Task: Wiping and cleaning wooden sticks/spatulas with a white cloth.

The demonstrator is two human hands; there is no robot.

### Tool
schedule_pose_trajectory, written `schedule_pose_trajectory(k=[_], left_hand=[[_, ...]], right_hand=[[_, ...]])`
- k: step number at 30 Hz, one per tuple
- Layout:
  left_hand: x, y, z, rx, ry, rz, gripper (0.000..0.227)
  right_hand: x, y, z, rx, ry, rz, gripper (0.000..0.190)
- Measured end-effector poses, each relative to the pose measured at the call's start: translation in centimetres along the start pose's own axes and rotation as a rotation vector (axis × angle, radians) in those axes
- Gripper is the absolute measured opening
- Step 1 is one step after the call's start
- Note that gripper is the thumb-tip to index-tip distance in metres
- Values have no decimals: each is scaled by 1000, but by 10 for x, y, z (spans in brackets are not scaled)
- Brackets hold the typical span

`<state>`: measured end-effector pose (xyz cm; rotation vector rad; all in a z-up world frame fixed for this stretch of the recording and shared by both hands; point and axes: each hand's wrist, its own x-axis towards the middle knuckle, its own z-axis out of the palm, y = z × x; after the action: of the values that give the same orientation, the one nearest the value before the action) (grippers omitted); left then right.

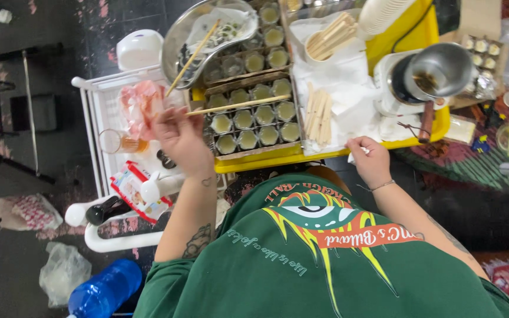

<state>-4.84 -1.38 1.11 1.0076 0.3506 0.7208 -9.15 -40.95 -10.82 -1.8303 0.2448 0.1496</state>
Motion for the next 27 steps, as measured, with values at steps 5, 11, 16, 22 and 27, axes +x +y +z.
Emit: schedule_pose_trajectory(k=[5,11,16,22,27], left_hand=[[-39,-72,56,22,-155,-178,12],[-77,-154,111,69,-289,-375,11],[-100,-168,141,300,-377,-461,10],[-108,-163,162,604,-442,-419,15],[-103,-152,169,781,-539,-285,19]], right_hand=[[-19,42,-25,178,-115,122,21],[-35,52,-53,170,-45,145,21],[-42,54,-69,181,6,165,22],[-45,62,-74,209,65,203,24],[-41,47,-72,204,80,217,23]])
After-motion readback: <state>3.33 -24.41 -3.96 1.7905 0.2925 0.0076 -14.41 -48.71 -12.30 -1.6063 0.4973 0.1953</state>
